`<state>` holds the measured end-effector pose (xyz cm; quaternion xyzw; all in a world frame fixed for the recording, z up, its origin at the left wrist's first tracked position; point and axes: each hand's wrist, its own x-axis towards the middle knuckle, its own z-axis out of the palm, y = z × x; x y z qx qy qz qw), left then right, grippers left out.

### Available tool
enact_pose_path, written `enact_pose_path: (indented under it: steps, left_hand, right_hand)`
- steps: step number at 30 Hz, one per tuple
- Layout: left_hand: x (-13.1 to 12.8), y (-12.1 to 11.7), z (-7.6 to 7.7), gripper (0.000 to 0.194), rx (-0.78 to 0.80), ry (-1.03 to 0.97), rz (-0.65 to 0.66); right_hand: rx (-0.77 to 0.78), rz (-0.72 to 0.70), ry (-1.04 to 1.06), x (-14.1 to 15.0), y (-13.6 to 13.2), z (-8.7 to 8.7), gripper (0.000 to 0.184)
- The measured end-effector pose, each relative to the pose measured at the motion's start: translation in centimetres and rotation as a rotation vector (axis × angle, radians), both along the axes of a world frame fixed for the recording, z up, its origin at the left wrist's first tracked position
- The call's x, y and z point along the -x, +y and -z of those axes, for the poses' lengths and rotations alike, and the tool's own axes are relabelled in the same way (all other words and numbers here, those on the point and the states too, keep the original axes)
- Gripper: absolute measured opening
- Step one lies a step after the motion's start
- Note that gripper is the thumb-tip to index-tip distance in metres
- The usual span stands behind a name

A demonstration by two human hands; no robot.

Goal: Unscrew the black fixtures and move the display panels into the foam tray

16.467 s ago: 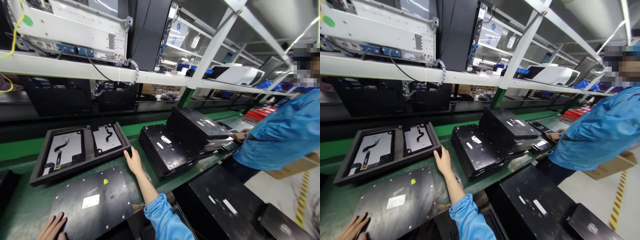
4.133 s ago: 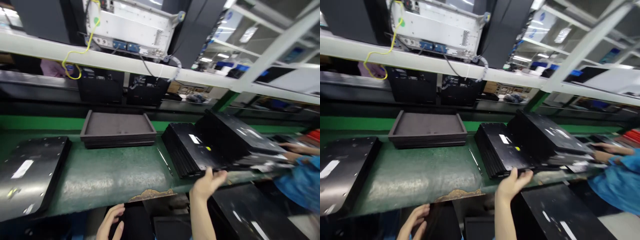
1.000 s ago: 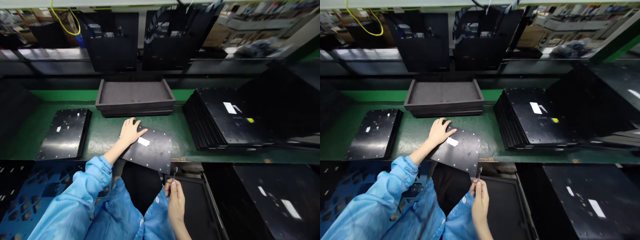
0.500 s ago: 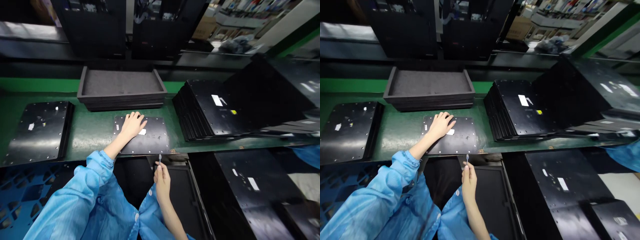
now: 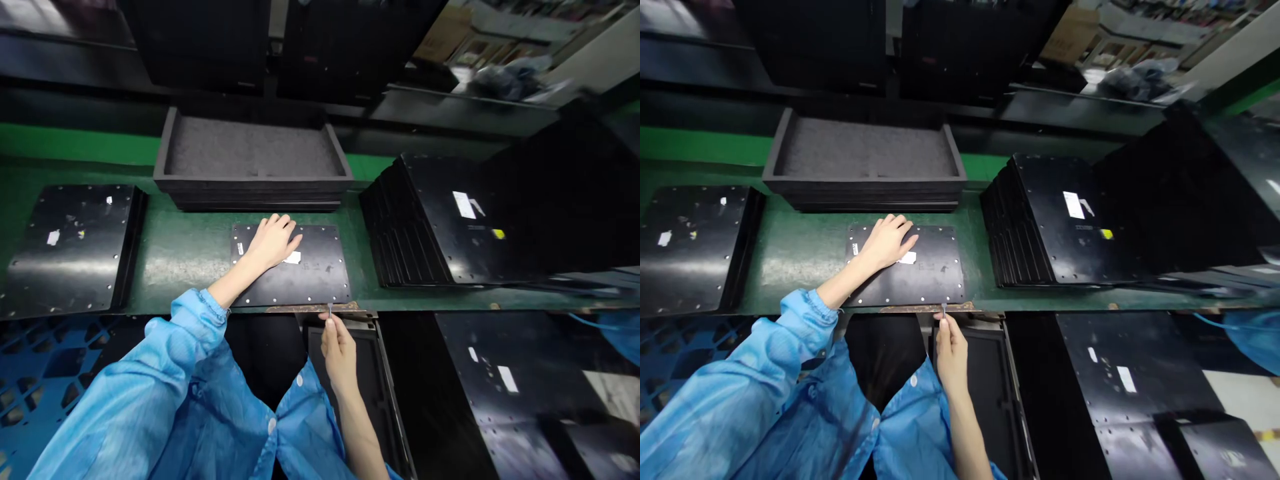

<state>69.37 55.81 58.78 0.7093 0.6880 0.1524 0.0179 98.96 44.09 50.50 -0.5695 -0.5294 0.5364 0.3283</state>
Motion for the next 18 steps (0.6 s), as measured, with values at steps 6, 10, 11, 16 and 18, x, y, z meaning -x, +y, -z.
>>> enact_pose_path:
  steps: [6, 10, 11, 16, 18]
  left_hand:
    - [-0.4, -0.5, -0.1, 0.047, 0.011, -0.035, -0.007]
    - [-1.9, -3.7, 0.4, 0.077, -0.006, -0.035, 0.205]
    - [-2.4, -4.7, 0.3, 0.087, 0.014, -0.021, 0.257]
    - [-4.4, -8.6, -1.4, 0.094, 0.119, 0.152, 0.318]
    - [-4.9, -9.1, -1.9, 0.083, 0.119, 0.245, 0.345]
  right_hand:
    - [-0.192, -0.219, -0.383, -3.4, 2.6, -3.4, 0.054]
    - [-0.278, -0.364, -0.819, -3.9, 3.4, -6.0, 0.055]
    - [-0.303, -0.402, -0.929, -3.8, 3.5, -6.7, 0.053]
    - [-0.423, -0.529, -1.171, -2.9, 4.0, -9.3, 0.046]
    - [-0.446, -0.555, -1.212, -2.8, 4.2, -9.8, 0.044]
